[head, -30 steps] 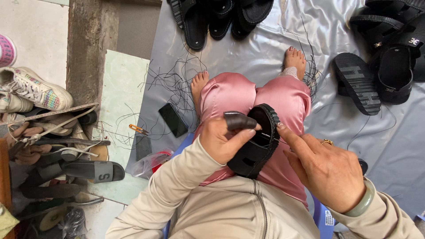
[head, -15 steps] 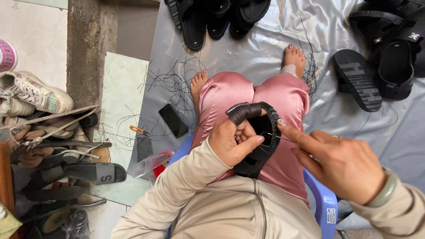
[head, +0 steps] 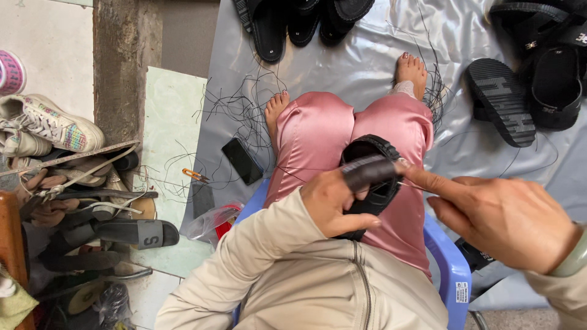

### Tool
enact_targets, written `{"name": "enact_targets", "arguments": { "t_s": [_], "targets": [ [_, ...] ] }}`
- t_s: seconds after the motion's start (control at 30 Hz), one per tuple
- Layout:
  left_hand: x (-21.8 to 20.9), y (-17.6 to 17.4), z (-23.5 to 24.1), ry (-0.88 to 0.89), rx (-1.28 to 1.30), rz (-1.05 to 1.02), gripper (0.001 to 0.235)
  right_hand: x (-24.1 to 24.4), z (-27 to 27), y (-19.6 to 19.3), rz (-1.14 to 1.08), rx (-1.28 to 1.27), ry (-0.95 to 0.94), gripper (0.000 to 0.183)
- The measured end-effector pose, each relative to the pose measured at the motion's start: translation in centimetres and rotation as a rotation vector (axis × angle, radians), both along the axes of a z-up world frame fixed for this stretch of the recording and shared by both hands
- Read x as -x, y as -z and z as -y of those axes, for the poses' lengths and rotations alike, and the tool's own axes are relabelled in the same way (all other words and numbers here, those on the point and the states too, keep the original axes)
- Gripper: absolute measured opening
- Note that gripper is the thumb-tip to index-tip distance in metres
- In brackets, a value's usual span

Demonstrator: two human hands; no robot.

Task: The person sits cross-legged on a low chair and sews a black shoe using a needle and thread. They repeatedly push the needle through the shoe's sole and pull the thread tight to secure the stitching.

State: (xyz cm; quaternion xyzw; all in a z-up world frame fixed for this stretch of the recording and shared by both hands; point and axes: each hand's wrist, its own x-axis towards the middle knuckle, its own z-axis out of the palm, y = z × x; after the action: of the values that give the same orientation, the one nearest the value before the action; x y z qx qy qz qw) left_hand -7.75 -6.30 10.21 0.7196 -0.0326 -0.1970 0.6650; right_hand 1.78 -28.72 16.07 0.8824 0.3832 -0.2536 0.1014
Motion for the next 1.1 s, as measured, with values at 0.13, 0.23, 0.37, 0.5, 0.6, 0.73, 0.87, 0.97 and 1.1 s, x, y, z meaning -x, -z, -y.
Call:
{"name": "enact_targets", "arguments": {
  "t_s": [0.13, 0.23, 0.37, 0.5, 0.6, 0.73, 0.87, 0.97, 1.1],
  "targets": [
    [0.2, 2.3, 1.6, -0.171, -0.295, 0.388, 0.038, -0.7, 1.7, -1.1, -0.192, 0.208, 0.173, 0.061],
    [-0.3, 1.7, 1.7, -0.24, -0.293, 0.377, 0.029, 0.3, 8.0, 0.4, -0.233, -0.057, 0.392, 0.068],
    [-0.7, 1.3, 1.8, -0.292, -0.24, 0.391, 0.026, 2.2, 9.7, -0.6, -0.313, -0.152, 0.458, 0.063],
    [-1.0, 3.1, -0.7, -0.267, -0.189, 0.488, 0.039, 2.5, 5.0, -1.7, -0.494, -0.5, 0.286, 0.039],
    [-1.4, 5.3, -4.0, -0.265, -0.459, 0.55, 0.036, 2.9, 4.0, -1.1, -0.74, -0.555, 0.279, 0.036],
    [-0.9, 6.0, -6.4, -0.573, -0.849, 0.541, 0.034, 4.0, 2.2, 1.5, -0.617, -0.87, 0.8, 0.016],
    [0.5, 2.8, -2.4, -0.29, -0.522, 0.618, 0.048, 4.4, -1.8, 2.9, -0.322, -0.829, 0.591, 0.009],
    [1.1, 2.9, -1.1, -0.281, -0.481, 0.595, 0.04, 4.2, -3.9, 1.7, -0.325, -1.087, 0.563, 0.014],
    [0.8, 0.1, -0.5, -0.289, -0.296, 0.631, 0.032, 4.8, -3.4, 3.1, -0.72, -1.278, 0.865, 0.021]
  ]
}}
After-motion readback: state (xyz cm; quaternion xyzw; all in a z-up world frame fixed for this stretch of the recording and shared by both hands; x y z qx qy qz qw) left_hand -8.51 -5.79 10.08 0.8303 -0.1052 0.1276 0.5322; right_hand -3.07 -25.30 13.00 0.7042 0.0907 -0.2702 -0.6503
